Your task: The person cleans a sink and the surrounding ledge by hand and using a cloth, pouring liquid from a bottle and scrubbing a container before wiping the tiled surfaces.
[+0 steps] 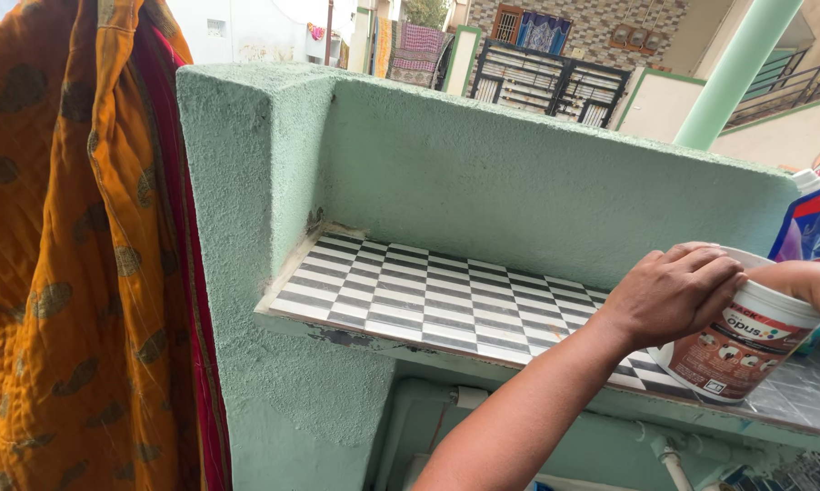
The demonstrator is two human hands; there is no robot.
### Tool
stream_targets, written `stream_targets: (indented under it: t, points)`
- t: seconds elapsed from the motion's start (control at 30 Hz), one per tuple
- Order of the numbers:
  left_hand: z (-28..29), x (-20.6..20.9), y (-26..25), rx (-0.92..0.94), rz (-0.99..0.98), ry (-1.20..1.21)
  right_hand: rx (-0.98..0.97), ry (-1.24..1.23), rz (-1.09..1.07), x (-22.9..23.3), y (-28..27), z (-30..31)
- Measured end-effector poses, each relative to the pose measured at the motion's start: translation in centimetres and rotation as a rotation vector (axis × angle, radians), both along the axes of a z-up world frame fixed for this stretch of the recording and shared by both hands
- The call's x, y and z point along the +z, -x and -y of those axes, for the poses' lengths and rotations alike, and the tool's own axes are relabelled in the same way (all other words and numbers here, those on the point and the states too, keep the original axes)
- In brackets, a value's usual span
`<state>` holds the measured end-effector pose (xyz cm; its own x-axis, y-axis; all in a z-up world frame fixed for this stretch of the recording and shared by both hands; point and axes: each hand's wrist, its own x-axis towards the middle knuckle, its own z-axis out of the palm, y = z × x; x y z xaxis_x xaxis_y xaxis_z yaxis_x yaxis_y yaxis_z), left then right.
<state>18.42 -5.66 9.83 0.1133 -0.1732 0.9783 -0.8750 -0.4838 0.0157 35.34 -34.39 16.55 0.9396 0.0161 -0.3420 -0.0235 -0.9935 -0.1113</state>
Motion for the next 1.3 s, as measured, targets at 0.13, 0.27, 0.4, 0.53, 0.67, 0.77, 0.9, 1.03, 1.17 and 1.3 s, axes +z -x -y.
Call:
stream_targets:
  t: [0.13,0.27,0.4,0.53,0.67,0.77,0.9,1.03,1.17,1.3]
  points:
    - [-0.2,0.2,0.4,-0.049,0.014,0.030,-0.016,-0.182,0.038,1.7,4.5,-3.3]
    - [-0.5,1.1,1.2,-0.095,-0.076,0.051,-0.195,-0.472,-0.014,4.7,10.2,-7.7]
    - [-0.3,4.0,1.4,-0.098,-0.415,-0.028,0.078,-0.445,0.017,7.8,11.6,-7.3]
    - [1.0,7.6,0.8,-0.240,-0.593,0.065,-0.067,-0.522,0.054,10.2,12.4,-6.7]
    - [2.6,9.5,0.9,-0.099,-0.673,-0.049,0.004,-0.496,-0.017,10.4,13.8,-7.9]
    - [3.0,9.2,1.2,0.017,-0.758,-0.146,-0.069,-0.340,0.038,8.8,13.7,-8.7]
    - [2.8,8.6,1.1,0.094,-0.645,-0.356,-0.049,-0.296,0.029,5.7,9.0,-7.5]
    - [1.5,6.6,-0.4,0.025,-0.537,-0.329,-0.052,-0.269,-0.003,2.6,4.0,-4.6]
    - [0.5,5.7,-0.9,-0.073,-0.296,-0.227,-0.054,-0.246,0.004,2.7,1.2,-4.4]
    - [-0.5,5.5,-0.9,-0.044,-0.274,-0.211,-0.078,-0.237,0.005,2.8,1.1,-4.3]
